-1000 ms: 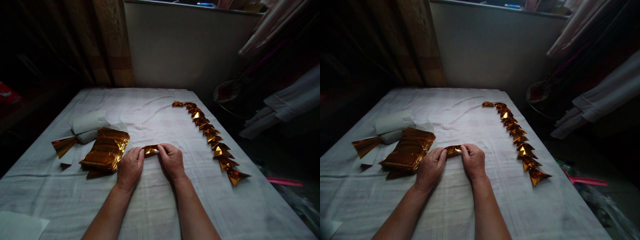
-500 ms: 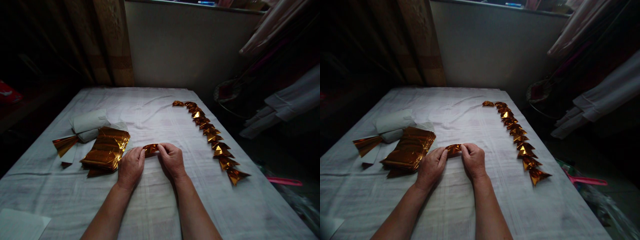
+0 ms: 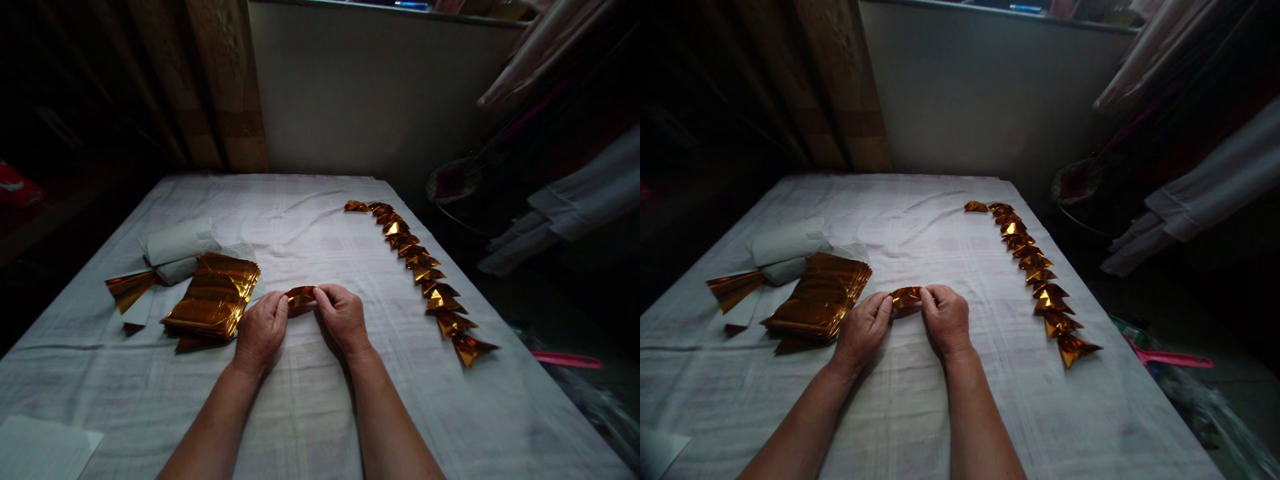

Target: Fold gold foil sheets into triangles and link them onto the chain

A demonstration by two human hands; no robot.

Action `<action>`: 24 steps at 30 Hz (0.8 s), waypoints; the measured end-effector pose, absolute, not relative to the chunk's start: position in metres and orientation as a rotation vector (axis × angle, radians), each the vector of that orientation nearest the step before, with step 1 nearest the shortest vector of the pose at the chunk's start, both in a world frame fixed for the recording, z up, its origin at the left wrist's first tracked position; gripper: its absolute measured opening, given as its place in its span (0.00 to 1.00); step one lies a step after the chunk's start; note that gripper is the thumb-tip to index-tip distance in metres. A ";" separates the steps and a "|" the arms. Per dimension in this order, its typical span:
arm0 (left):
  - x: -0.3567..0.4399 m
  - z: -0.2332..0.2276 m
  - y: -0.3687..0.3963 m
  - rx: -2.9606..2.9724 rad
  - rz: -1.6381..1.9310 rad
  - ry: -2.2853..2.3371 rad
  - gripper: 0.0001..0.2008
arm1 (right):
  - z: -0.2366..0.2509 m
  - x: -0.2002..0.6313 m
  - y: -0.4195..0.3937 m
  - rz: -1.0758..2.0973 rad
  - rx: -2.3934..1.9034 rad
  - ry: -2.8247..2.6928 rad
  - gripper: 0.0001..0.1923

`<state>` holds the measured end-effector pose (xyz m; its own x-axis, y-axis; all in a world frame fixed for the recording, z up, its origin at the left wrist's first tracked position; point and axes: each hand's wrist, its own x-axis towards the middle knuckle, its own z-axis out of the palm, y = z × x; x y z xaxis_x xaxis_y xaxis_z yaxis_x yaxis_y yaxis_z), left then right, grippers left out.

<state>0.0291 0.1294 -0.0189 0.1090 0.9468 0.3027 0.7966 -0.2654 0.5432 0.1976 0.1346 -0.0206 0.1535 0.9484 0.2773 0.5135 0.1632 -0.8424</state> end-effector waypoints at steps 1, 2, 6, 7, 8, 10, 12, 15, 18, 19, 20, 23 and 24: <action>0.029 -0.019 0.129 2.134 0.891 1.743 0.18 | -0.020 0.198 0.134 0.580 -1.476 -1.495 0.13; 0.029 -0.019 0.129 2.124 0.891 1.754 0.17 | -0.020 0.198 0.134 0.584 -1.468 -1.496 0.13; 0.029 -0.019 0.130 2.076 0.903 1.776 0.15 | -0.020 0.199 0.134 0.597 -1.443 -1.485 0.13; 0.029 -0.019 0.129 2.066 0.909 1.781 0.15 | -0.020 0.199 0.134 0.596 -1.444 -1.484 0.13; 0.030 -0.019 0.129 2.058 0.916 1.788 0.15 | -0.020 0.199 0.134 0.593 -1.443 -1.484 0.13; 0.030 -0.019 0.130 2.048 0.927 1.790 0.14 | -0.019 0.199 0.134 0.587 -1.440 -1.487 0.13; 0.029 -0.018 0.130 2.039 0.927 1.758 0.14 | -0.019 0.199 0.134 0.583 -1.441 -1.488 0.13; 0.028 -0.017 0.130 2.017 0.917 1.673 0.14 | -0.019 0.199 0.134 0.593 -1.450 -1.484 0.13; 0.027 -0.015 0.130 1.988 0.908 1.623 0.14 | -0.020 0.200 0.135 0.608 -1.446 -1.484 0.13; 0.027 -0.014 0.131 1.975 0.906 1.617 0.14 | -0.020 0.200 0.135 0.613 -1.444 -1.487 0.13; 0.027 -0.014 0.131 1.961 0.905 1.616 0.14 | -0.020 0.200 0.134 0.617 -1.443 -1.490 0.13; 0.026 -0.013 0.132 1.933 0.899 1.640 0.14 | -0.020 0.200 0.134 0.626 -1.435 -1.507 0.13; 0.026 -0.012 0.132 1.932 0.890 1.650 0.14 | -0.020 0.200 0.133 0.629 -1.434 -1.512 0.13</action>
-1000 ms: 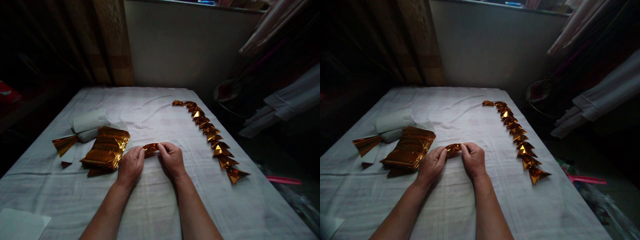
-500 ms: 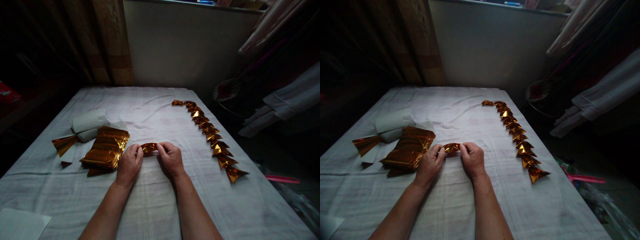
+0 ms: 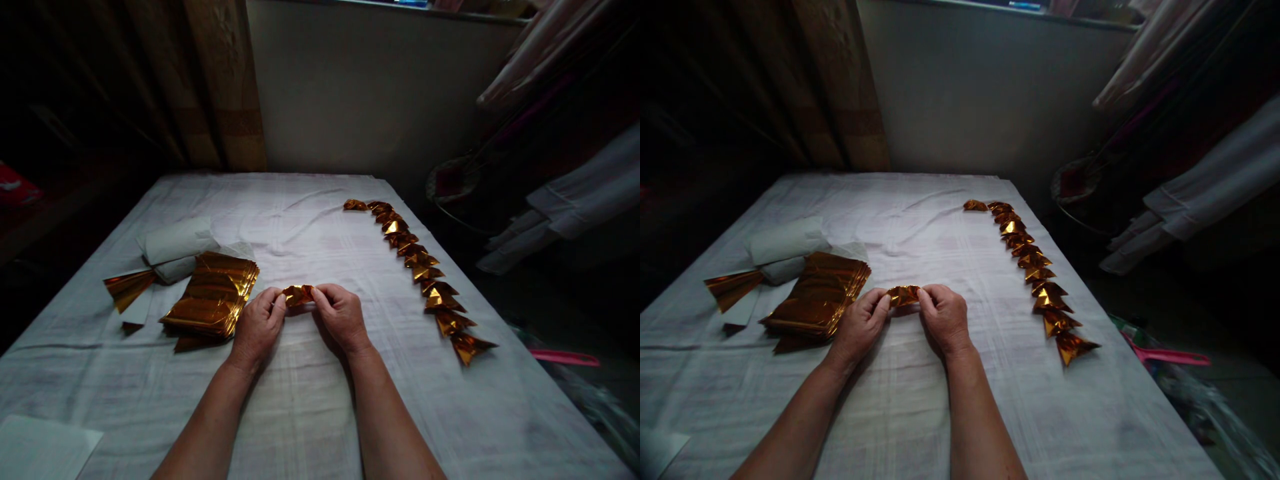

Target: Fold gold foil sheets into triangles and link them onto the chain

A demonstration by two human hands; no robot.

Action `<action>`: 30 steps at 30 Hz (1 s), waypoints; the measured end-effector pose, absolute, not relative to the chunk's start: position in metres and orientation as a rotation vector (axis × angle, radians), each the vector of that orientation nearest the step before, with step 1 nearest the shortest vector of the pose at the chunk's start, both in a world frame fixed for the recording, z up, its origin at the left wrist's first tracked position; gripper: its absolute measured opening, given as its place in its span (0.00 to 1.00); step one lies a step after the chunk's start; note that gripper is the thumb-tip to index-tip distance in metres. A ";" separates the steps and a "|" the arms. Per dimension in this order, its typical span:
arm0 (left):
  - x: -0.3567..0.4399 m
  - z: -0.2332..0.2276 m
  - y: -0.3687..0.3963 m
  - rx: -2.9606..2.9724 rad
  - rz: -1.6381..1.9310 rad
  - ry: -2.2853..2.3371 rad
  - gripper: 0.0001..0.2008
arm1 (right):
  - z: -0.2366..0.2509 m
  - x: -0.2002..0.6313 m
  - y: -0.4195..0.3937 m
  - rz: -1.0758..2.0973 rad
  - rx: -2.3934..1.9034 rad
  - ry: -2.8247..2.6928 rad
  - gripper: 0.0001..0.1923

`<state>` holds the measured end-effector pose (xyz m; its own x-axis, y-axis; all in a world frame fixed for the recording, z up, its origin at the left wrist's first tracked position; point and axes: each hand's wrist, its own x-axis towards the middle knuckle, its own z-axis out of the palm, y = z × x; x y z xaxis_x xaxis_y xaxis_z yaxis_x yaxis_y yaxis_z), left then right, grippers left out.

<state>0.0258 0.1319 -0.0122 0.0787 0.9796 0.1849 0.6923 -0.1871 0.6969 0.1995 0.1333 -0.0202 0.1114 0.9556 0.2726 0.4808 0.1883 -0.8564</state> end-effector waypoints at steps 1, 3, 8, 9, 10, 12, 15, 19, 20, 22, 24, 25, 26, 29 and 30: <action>0.026 -0.012 0.132 1.932 0.880 1.653 0.14 | -0.020 0.199 0.133 0.631 -1.433 -1.515 0.12; 0.025 -0.011 0.132 1.920 0.869 1.626 0.14 | -0.020 0.200 0.133 0.634 -1.436 -1.514 0.12; 0.027 -0.013 0.131 1.880 0.938 1.560 0.14 | -0.021 0.200 0.134 0.640 -1.433 -1.506 0.12; 0.028 -0.013 0.131 1.892 0.953 1.595 0.13 | -0.021 0.200 0.134 0.646 -1.425 -1.503 0.12; 0.028 -0.014 0.130 1.909 0.962 1.633 0.13 | -0.021 0.200 0.134 0.652 -1.417 -1.499 0.12; 0.029 -0.014 0.130 1.936 0.968 1.679 0.13 | -0.021 0.200 0.135 0.661 -1.405 -1.491 0.12; 0.029 -0.015 0.131 1.945 0.994 1.674 0.13 | -0.019 0.203 0.134 0.640 -1.412 -1.521 0.13; 0.031 -0.016 0.129 1.990 1.064 1.697 0.14 | -0.017 0.210 0.132 0.515 -1.473 -1.648 0.13; 0.031 -0.016 0.129 2.005 1.074 1.697 0.14 | -0.016 0.211 0.131 0.478 -1.491 -1.675 0.13; 0.032 -0.016 0.128 2.014 1.076 1.689 0.14 | -0.017 0.214 0.131 0.415 -1.523 -1.728 0.12; 0.032 -0.016 0.128 1.994 1.061 1.686 0.14 | -0.018 0.216 0.132 0.368 -1.545 -1.771 0.11; 0.032 -0.017 0.128 1.979 1.051 1.687 0.14 | -0.019 0.217 0.132 0.351 -1.551 -1.771 0.11; 0.031 -0.017 0.129 1.964 1.046 1.688 0.14 | -0.020 0.218 0.133 0.340 -1.552 -1.750 0.12; 0.030 -0.017 0.130 1.925 1.065 1.686 0.15 | -0.024 0.219 0.136 0.347 -1.544 -1.592 0.13; 0.029 -0.017 0.131 1.911 1.077 1.680 0.15 | -0.025 0.220 0.137 0.363 -1.546 -1.526 0.14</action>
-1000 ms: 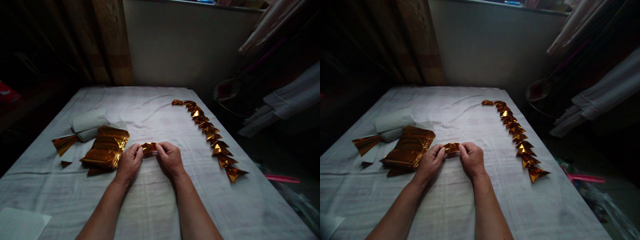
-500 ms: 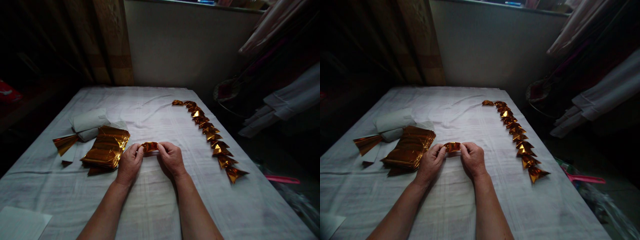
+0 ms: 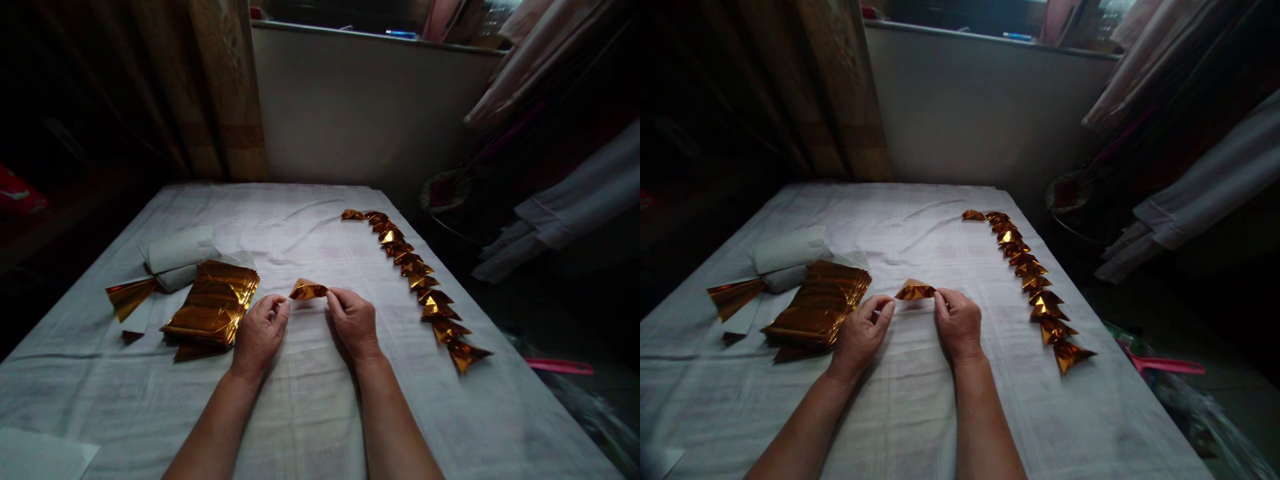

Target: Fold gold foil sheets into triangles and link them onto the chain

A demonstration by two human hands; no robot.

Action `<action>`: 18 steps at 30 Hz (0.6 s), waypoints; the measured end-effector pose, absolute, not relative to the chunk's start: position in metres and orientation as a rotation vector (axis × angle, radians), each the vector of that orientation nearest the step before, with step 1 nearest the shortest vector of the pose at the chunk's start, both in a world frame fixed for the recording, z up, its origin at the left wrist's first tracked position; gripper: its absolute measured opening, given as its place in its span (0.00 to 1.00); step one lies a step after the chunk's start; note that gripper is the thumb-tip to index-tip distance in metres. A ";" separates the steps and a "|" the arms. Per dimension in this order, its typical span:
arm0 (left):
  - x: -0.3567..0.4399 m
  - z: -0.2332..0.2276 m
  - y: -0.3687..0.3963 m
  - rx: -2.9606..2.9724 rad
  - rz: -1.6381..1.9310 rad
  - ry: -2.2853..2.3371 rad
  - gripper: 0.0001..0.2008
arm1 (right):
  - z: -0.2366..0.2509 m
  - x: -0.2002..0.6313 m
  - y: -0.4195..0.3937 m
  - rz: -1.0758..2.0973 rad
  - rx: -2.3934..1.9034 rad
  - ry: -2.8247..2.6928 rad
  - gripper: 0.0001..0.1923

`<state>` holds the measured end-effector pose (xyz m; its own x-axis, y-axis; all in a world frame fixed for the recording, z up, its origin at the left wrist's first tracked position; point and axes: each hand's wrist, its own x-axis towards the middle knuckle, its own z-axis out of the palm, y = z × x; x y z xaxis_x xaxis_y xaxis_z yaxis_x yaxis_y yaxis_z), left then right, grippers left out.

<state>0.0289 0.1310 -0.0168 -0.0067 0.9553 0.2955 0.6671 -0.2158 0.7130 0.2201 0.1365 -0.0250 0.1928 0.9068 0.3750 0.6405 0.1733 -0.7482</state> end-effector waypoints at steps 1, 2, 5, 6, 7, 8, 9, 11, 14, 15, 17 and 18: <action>0.028 -0.017 0.131 1.897 1.090 1.674 0.15 | -0.026 0.221 0.137 0.383 -1.553 -1.458 0.14; 0.028 -0.017 0.132 1.885 1.099 1.666 0.15 | -0.027 0.222 0.137 0.404 -1.563 -1.387 0.15; 0.027 -0.017 0.133 1.859 1.116 1.654 0.14 | -0.027 0.228 0.142 0.436 -1.611 -1.193 0.17; 0.027 -0.017 0.133 1.852 1.121 1.654 0.14 | -0.025 0.232 0.147 0.430 -1.628 -1.147 0.17; 0.027 -0.018 0.133 1.846 1.124 1.655 0.14 | -0.024 0.237 0.155 0.420 -1.652 -1.118 0.17; 0.027 -0.019 0.133 1.842 1.126 1.656 0.14 | -0.021 0.244 0.165 0.410 -1.674 -1.099 0.18; 0.027 -0.020 0.133 1.840 1.126 1.657 0.14 | -0.018 0.251 0.177 0.401 -1.691 -1.082 0.18; 0.028 -0.021 0.133 1.836 1.121 1.659 0.13 | -0.013 0.268 0.209 0.373 -1.729 -1.064 0.17; 0.029 -0.022 0.132 1.829 1.116 1.658 0.13 | -0.010 0.292 0.262 0.364 -1.785 -1.015 0.16; 0.029 -0.022 0.132 1.828 1.118 1.656 0.13 | -0.012 0.299 0.277 0.362 -1.796 -1.000 0.16; 0.029 -0.021 0.132 1.830 1.124 1.648 0.13 | -0.017 0.310 0.303 0.366 -1.828 -0.960 0.17; 0.029 -0.021 0.131 1.832 1.128 1.643 0.13 | -0.021 0.314 0.312 0.365 -1.849 -0.936 0.17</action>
